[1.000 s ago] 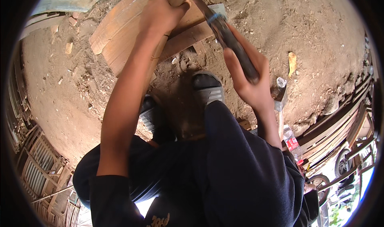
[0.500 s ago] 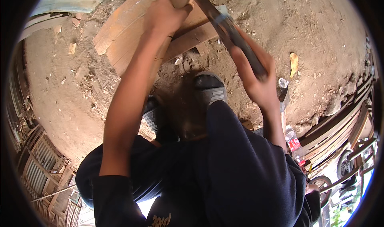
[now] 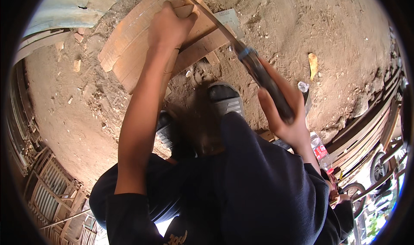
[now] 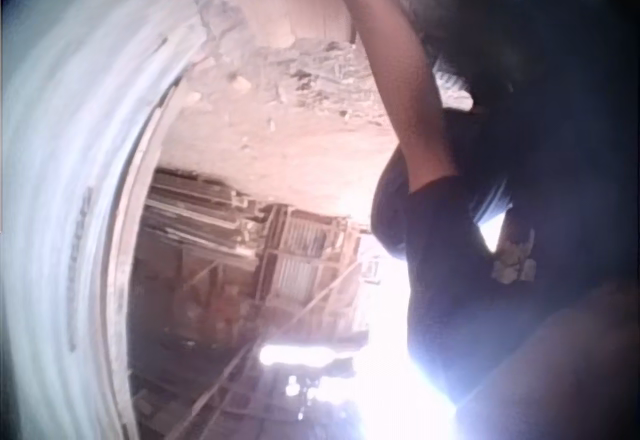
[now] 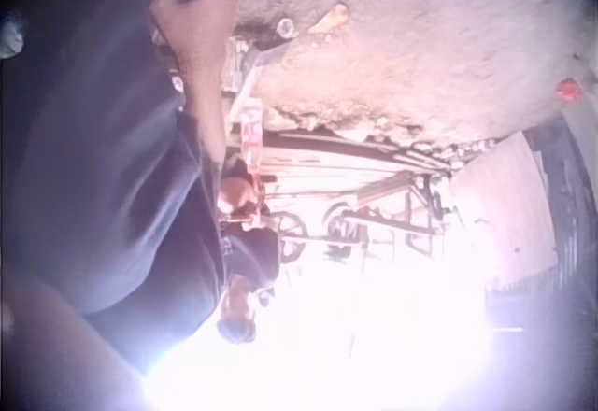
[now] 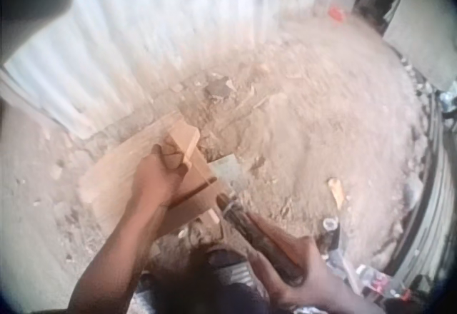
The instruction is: The person is sitting on the ground and using a hand saw to cut a piece of wood. They hold the wood steady with their left hand and saw with their right hand, making steady progress through the material.
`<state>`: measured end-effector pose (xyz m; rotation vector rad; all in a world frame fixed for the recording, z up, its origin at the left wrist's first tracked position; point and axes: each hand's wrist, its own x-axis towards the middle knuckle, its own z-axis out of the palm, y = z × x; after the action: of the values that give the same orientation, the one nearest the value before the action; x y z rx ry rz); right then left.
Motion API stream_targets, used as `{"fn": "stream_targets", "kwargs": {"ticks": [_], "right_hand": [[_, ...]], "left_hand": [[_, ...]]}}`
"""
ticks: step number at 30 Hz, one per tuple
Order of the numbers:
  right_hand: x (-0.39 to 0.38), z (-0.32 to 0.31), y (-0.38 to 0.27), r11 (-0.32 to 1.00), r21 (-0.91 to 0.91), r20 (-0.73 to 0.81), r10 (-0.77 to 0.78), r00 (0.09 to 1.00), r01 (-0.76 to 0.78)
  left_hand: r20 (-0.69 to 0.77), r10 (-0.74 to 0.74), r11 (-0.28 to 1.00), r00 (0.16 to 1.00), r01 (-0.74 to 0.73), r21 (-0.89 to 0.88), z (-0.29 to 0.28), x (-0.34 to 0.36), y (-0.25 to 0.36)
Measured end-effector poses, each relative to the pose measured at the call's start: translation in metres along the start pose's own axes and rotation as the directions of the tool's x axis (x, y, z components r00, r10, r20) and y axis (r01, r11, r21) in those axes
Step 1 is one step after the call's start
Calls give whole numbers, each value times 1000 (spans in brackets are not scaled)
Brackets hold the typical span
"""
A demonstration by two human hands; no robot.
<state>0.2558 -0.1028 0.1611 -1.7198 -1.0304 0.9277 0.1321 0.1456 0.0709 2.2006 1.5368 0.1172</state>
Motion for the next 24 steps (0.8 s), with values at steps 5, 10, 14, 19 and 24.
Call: {"fn": "stream_targets", "kwargs": {"ticks": [5,10,14,19,24], "right_hand": [[27,16,-5,998,-58,18,6,1000,-5],[36,19,-9,1000,-23,30,-10,1000,11],[0,1,-5,998,17,36,61,997,-62],[48,16,-9,999,-48,65,-5,998,8],[2,8,-11,997,28,4,70,998,-70]], "left_hand": [[27,11,1000,1000,-11,6,0,1,6],[6,15,1000,1000,-15,8,2,1,0],[-2,-9,1000,1000,9,10,2,2,-2],[41,18,998,999,-15,-58,1,3,1],[-24,20,1000,1000,-20,-5,3,0,0]]}}
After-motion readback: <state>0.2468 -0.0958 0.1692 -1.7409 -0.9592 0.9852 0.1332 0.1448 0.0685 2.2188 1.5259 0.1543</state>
